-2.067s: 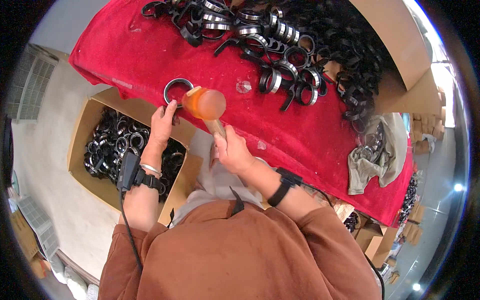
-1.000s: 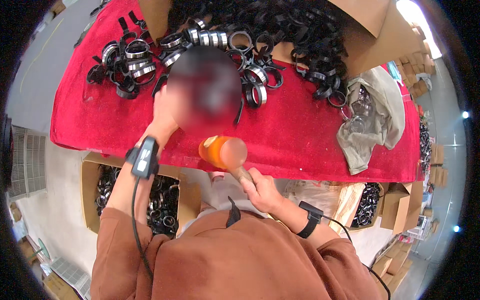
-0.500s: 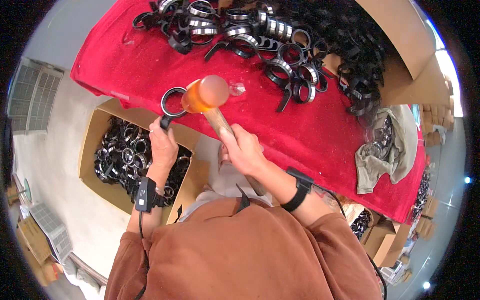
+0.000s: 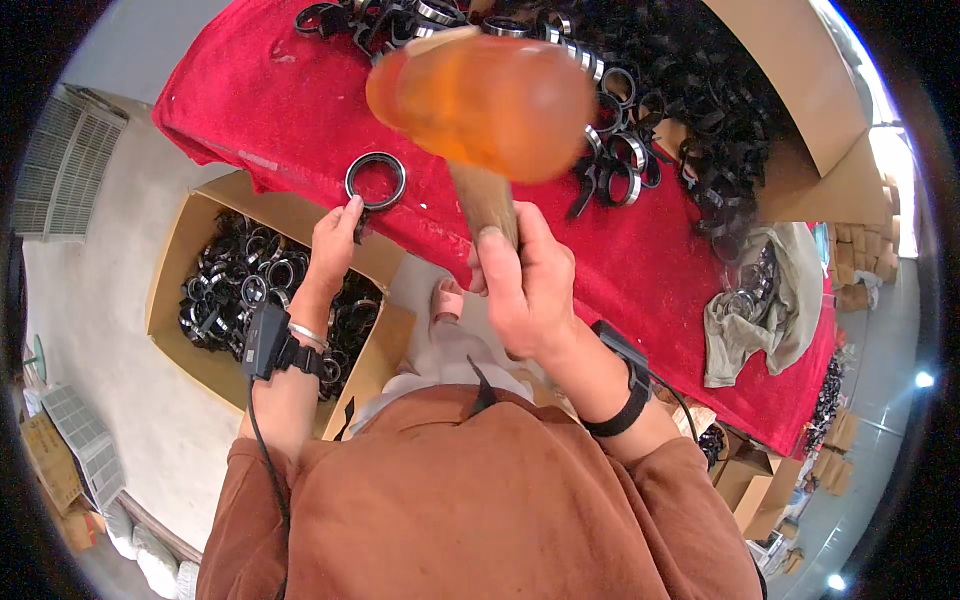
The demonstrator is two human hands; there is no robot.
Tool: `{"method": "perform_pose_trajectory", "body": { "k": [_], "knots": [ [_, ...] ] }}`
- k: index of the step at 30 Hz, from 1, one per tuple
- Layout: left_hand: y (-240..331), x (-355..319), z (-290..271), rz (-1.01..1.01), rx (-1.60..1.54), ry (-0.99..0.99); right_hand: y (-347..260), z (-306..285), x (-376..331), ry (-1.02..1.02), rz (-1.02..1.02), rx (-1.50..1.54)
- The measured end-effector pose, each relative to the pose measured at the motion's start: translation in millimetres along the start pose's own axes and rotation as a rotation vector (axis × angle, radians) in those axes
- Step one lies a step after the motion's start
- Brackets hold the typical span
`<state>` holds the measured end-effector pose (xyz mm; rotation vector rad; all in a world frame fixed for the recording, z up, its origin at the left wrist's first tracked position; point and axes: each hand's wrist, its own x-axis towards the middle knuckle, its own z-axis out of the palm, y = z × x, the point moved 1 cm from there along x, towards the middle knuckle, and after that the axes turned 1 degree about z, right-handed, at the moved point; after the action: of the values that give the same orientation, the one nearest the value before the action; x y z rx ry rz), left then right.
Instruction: Use a rubber mallet to hammer and secure circular fasteners onto components at a workstation.
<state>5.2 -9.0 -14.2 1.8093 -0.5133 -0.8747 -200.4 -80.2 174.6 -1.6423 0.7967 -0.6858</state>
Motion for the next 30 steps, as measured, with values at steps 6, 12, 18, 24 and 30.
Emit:
{"method": "perform_pose_trajectory", "body": {
  "k": [6, 12, 18, 24, 30],
  "knots": [
    [8, -1, 1, -0.015, 0.023, -0.029, 76, 14, -16, -0.157, 0.148, -0.631],
    [1, 7, -4, -0.046, 0.102, -0.066, 4, 18, 28, -0.087, -0.133, -0.472],
    [24, -3, -2, -0.141, 0.21, -0.039, 21, 57, 71, -0.112, -0.12, -0.668],
    [7, 12, -3, -0.105, 0.053, 0.089, 9, 62, 101, -0.274, -0.029, -0.801],
    [10, -2, -10, -0.204, -0.169, -0.048, -26, 42, 86, 0.051, -0.229, -0.485]
  ]
}}
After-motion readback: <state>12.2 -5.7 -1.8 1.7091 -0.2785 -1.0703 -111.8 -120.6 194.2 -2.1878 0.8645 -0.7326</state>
